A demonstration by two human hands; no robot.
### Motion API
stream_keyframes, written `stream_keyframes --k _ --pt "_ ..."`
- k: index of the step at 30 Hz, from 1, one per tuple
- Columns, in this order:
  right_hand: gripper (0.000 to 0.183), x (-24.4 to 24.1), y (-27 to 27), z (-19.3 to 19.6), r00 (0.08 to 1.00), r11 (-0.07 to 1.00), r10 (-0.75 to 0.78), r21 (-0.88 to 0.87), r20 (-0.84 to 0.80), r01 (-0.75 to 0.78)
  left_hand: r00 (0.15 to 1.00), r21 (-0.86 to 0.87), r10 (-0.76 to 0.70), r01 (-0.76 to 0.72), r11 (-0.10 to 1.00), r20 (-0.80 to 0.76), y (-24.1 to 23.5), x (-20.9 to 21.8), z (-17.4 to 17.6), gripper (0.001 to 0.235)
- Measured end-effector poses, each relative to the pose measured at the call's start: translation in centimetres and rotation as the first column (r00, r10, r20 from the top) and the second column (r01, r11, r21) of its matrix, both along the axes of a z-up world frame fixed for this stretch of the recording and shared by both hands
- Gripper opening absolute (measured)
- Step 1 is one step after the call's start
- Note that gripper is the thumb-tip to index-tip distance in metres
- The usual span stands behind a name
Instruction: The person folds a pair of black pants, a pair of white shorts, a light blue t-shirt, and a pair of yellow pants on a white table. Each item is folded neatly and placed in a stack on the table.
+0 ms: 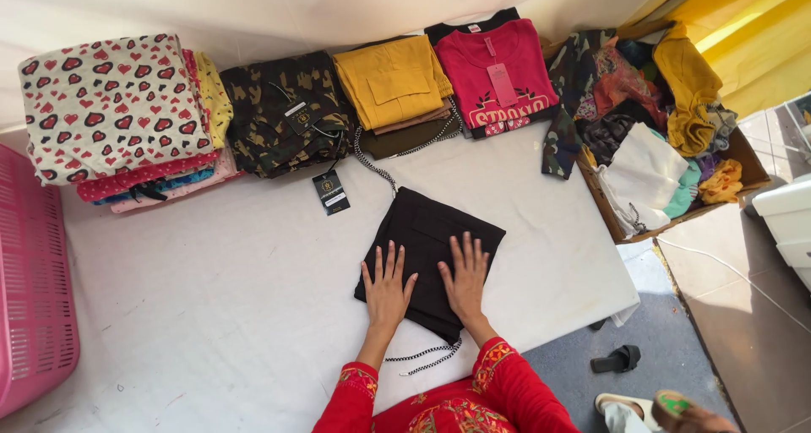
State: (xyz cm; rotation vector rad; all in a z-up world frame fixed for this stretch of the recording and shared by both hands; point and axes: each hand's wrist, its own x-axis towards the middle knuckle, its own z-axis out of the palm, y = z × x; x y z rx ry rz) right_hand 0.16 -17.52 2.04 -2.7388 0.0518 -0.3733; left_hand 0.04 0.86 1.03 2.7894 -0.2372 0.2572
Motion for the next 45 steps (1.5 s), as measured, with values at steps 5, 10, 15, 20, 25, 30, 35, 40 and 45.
stream_keyframes --k 5,10,15,20,25,30,35,40,45 --pt "0.076 -2.3 -1.6 -3.1 0.862 0.603 -0.474 0.648 -0.179 0.466 0.945 -0.167 0.266 -0.298 0.94 -0.191 0.3 2.0 1.0 0.066" --pt "0.076 -2.3 -2.5 -4.8 0.816 0.063 -0.405 0.878 -0.412 0.475 0.816 -0.469 0.265 -0.526 0.709 -0.514 2.3 6.2 3.7 0.082" --pt "0.044 -2.8 -2.0 -1.5 0.856 0.338 -0.253 0.787 -0.452 0.516 0.867 -0.532 -0.134 -0.166 0.831 -0.479 4.0 6.5 -1.2 0.054" --pt "0.039 -0.5 -2.8 1.5 0.927 0.52 -0.242 0.768 -0.287 0.374 0.881 -0.299 -0.051 -0.105 0.949 -0.47 1.7 5.6 4.2 0.046" --pt "0.035 10.0 -5.6 8.0 0.984 0.575 -0.171 0.805 -0.056 0.146 0.927 -0.23 0.037 -0.131 0.964 -0.373 -0.5 10.0 11.0 0.045" --pt "0.037 27.4 -6.8 14.1 0.971 0.611 0.051 0.762 0.235 -0.216 0.954 -0.489 0.259 -0.3 0.819 -0.152 -0.8 20.0 16.2 0.061" --pt "0.047 39.1 -5.0 13.0 0.97 0.704 0.182 0.667 0.163 -0.244 0.845 -0.493 0.488 -0.528 0.692 -0.219 0.5 29.6 14.0 0.08" --pt "0.056 42.1 -2.7 9.7 0.946 0.908 0.142 0.343 0.291 -0.242 0.847 -0.154 0.502 -0.48 0.863 0.172 -0.8 34.5 8.8 0.062" --pt "0.06 44.7 1.7 7.7 0.874 0.903 0.428 -0.067 0.231 -0.425 0.946 0.11 0.291 -0.307 0.945 0.144 -2.0 40.5 5.7 0.066"
